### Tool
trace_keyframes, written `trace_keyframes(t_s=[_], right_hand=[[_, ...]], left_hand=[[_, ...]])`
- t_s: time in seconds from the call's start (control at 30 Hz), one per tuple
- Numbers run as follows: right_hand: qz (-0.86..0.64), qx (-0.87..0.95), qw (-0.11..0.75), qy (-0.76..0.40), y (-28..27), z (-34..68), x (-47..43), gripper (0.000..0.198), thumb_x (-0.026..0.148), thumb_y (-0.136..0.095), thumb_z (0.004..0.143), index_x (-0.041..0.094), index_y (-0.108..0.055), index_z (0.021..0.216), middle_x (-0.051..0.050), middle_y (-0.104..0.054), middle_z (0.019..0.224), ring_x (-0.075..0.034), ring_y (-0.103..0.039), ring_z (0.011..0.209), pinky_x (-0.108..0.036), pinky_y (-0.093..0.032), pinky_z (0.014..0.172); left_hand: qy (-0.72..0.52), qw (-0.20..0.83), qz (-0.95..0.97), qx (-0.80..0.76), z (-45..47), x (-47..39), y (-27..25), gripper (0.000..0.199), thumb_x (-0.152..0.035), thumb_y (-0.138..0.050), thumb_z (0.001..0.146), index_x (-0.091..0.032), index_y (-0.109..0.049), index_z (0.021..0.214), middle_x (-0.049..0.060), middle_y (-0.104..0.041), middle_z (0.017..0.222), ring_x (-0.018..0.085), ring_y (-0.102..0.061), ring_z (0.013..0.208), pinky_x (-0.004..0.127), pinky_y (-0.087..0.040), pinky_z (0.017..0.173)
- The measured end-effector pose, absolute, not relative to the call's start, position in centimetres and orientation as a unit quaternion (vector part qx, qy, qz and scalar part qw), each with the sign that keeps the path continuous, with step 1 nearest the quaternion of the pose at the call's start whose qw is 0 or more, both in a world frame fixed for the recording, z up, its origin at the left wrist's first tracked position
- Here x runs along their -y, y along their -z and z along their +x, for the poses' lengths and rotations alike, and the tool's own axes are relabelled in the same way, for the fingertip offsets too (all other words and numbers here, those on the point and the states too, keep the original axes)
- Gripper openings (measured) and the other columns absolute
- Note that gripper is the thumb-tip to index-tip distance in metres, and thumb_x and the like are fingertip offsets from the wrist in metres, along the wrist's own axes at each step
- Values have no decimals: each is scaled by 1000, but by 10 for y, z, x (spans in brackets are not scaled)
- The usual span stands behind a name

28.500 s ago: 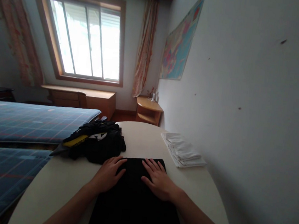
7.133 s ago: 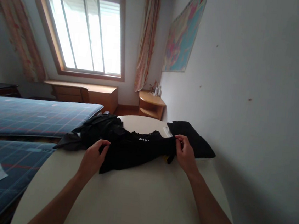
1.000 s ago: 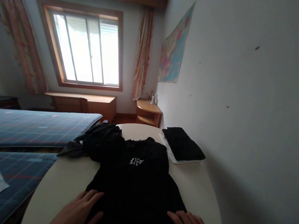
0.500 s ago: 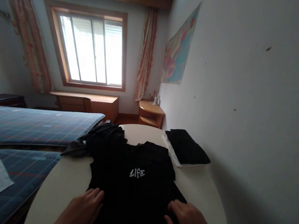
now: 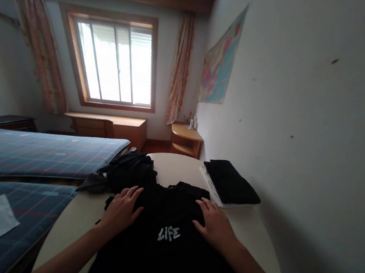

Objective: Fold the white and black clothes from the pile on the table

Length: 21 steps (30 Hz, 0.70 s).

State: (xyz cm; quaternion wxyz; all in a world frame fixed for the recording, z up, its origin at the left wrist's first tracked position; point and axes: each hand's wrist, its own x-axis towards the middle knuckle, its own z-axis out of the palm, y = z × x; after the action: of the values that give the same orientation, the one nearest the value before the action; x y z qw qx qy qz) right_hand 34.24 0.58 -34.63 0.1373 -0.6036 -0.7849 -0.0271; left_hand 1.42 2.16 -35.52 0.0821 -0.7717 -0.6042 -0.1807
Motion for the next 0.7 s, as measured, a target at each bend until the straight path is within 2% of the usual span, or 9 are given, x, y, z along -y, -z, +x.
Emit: trace_keyframes(t_s=[0.07, 0.13, 0.27, 0.4, 0.53, 0.6, 0.7], right_hand=[[-615, 781, 111, 12, 349, 338, -16, 51, 32, -61, 87, 16, -56, 135, -15, -59, 135, -30, -55, 120, -42, -42, 102], [-623, 778, 82, 4, 352, 334, -23, 38, 29, -58, 90, 17, -61, 126, -13, -66, 122, -28, -60, 112, -37, -45, 94], [-637, 768, 71, 12, 354, 333, -35, 15, 18, -55, 91, 17, -65, 102, -11, -69, 108, -25, -63, 105, -31, -45, 82], [-697, 700, 146, -42, 350, 343, -54, 20, 23, -43, 100, 18, -58, 111, -10, -72, 98, -23, -69, 90, -29, -43, 72], [-740, 626, 243, -44, 343, 358, -71, 32, 29, -31, 105, 15, -51, 124, -12, -73, 95, -24, -71, 87, -30, -43, 71], [-739, 616, 272, -24, 341, 364, -76, 37, 25, -27, 104, 13, -46, 133, -14, -72, 101, -25, -70, 90, -31, -44, 73], [-724, 626, 288, 23, 338, 366, -77, 49, 12, -22, 99, 15, -37, 146, -16, -63, 128, -25, -66, 104, -33, -46, 82]], left_hand=[[181, 92, -772, 602, 15, -34, 363, 45, -24, -53, 90, -16, -51, 134, 13, -65, 126, 28, -56, 122, 46, -34, 111], [190, 71, -765, 611, 11, -40, 369, 38, -19, -46, 93, -17, -53, 130, 12, -68, 121, 25, -63, 113, 43, -37, 109], [231, 24, -716, 659, -13, -45, 368, 31, -21, -36, 99, -21, -49, 127, 9, -62, 130, 21, -69, 101, 33, -51, 88], [241, 58, -662, 707, -54, -49, 348, 29, -27, -36, 100, -22, -46, 126, 9, -65, 124, 25, -69, 100, 34, -52, 82], [128, 88, -640, 753, -79, -49, 331, 33, -25, -36, 98, -16, -49, 127, 13, -67, 116, 29, -70, 94, 38, -52, 78], [76, 150, -636, 753, -73, -46, 330, 38, -19, -38, 94, -10, -50, 129, 18, -65, 117, 33, -68, 98, 44, -51, 82], [90, 224, -670, 702, -40, -41, 337, 43, -17, -44, 90, -7, -53, 131, 22, -54, 135, 36, -58, 118, 48, -46, 96]])
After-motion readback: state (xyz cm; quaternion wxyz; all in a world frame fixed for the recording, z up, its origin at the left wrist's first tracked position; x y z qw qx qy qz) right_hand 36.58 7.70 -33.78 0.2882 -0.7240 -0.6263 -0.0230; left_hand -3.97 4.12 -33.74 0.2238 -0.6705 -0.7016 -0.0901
